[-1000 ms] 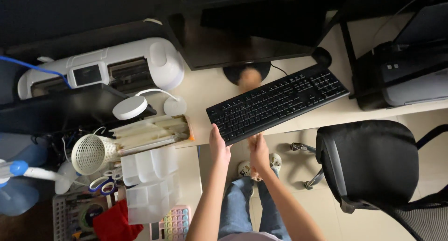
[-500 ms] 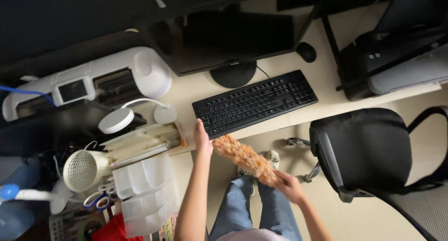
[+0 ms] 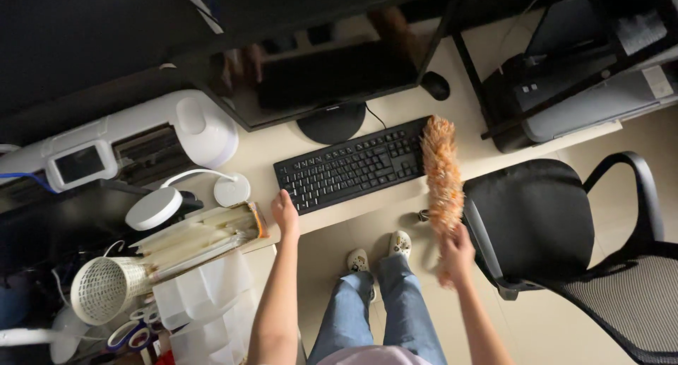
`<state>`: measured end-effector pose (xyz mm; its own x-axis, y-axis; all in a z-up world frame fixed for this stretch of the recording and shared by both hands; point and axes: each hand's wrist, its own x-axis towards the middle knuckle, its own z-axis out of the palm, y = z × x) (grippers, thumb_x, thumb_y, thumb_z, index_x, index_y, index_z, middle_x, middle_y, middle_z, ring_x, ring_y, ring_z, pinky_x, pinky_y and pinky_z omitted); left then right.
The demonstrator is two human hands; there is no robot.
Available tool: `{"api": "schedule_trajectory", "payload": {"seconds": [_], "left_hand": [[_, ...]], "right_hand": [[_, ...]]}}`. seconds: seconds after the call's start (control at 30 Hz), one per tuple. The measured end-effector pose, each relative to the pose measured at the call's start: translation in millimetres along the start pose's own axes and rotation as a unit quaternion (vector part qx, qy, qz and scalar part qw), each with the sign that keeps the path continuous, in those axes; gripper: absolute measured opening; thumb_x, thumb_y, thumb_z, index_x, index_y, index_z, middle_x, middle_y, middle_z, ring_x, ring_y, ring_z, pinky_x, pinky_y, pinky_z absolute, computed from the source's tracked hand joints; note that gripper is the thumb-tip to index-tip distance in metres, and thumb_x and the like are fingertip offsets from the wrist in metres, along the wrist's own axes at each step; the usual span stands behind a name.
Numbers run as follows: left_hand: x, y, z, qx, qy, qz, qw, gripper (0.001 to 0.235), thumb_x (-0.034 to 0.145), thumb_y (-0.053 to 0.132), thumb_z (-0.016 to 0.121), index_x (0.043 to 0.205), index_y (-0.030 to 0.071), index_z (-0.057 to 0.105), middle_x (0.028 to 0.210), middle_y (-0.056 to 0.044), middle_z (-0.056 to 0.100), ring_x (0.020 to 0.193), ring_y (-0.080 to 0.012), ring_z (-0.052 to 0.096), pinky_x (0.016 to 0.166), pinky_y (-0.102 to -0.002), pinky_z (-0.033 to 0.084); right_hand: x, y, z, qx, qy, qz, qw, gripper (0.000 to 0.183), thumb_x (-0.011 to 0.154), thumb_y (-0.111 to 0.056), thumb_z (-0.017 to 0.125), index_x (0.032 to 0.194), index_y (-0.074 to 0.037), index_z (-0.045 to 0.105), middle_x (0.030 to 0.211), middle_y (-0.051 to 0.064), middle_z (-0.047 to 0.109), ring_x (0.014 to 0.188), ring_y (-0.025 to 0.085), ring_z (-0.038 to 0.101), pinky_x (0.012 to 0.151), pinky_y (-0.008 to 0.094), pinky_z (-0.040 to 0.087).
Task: The person organizes a small white plastic container on a desk, then uses a fluffy duster to clean a computer monitor, keyboard, and mouse. The person also wipes the desk surface with a red cloth.
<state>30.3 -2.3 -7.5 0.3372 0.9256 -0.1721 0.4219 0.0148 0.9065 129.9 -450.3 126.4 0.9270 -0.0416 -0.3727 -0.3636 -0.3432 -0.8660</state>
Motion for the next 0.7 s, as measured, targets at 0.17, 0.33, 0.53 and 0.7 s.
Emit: {"api": "schedule_trajectory", "payload": {"seconds": [0.17, 0.33, 0.53, 0.7], "left_hand": [[-2.9, -0.9, -11.1, 0.222, 0.02, 0.099, 0.97, 0.046, 0.109, 0.035, 0.055, 0.092, -0.006, 0.069, 0.094, -0.022, 0.068, 0.101, -0.0396, 0.062, 0.096, -0.052, 0.046], [-2.6, 6.1, -19.3, -0.023, 0.027, 0.207, 0.978, 0.027, 0.094, 0.022, 0.065, 0.095, -0.004, 0.072, 0.098, -0.03, 0.061, 0.091, -0.0472, 0.063, 0.077, -0.056, 0.048], [-2.6, 45.5, -38.4, 0.125, -0.038, 0.147, 0.98, 0.042, 0.105, 0.028, 0.054, 0.084, -0.005, 0.07, 0.079, -0.027, 0.069, 0.078, -0.0468, 0.064, 0.074, -0.055, 0.047], [7.7, 36.0, -42.4, 0.025, -0.071, 0.094, 0.993, 0.04, 0.099, 0.029, 0.057, 0.086, -0.008, 0.066, 0.081, -0.026, 0.071, 0.078, -0.041, 0.069, 0.074, -0.048, 0.052]], "right_hand": [[-26.1, -3.0, 95.8, -0.059, -0.162, -0.077, 0.982, 0.014, 0.101, -0.009, 0.059, 0.113, -0.003, 0.065, 0.085, 0.0, 0.063, 0.076, 0.012, 0.056, 0.068, 0.03, 0.048], [-71.8, -25.2, 143.5, -0.101, -0.354, -0.21, 0.906, 0.034, 0.08, 0.001, 0.067, 0.114, -0.004, 0.064, 0.086, 0.006, 0.063, 0.077, 0.012, 0.06, 0.067, 0.031, 0.054], [-61.3, -68.8, 172.9, -0.137, -0.248, -0.247, 0.927, 0.034, 0.081, -0.003, 0.067, 0.114, -0.004, 0.062, 0.078, 0.012, 0.065, 0.069, 0.022, 0.064, 0.066, 0.037, 0.054], [-28.4, -71.5, 222.2, -0.128, -0.257, -0.319, 0.903, 0.018, 0.09, -0.012, 0.064, 0.105, -0.005, 0.057, 0.08, 0.018, 0.07, 0.071, 0.034, 0.072, 0.063, 0.045, 0.058]]}}
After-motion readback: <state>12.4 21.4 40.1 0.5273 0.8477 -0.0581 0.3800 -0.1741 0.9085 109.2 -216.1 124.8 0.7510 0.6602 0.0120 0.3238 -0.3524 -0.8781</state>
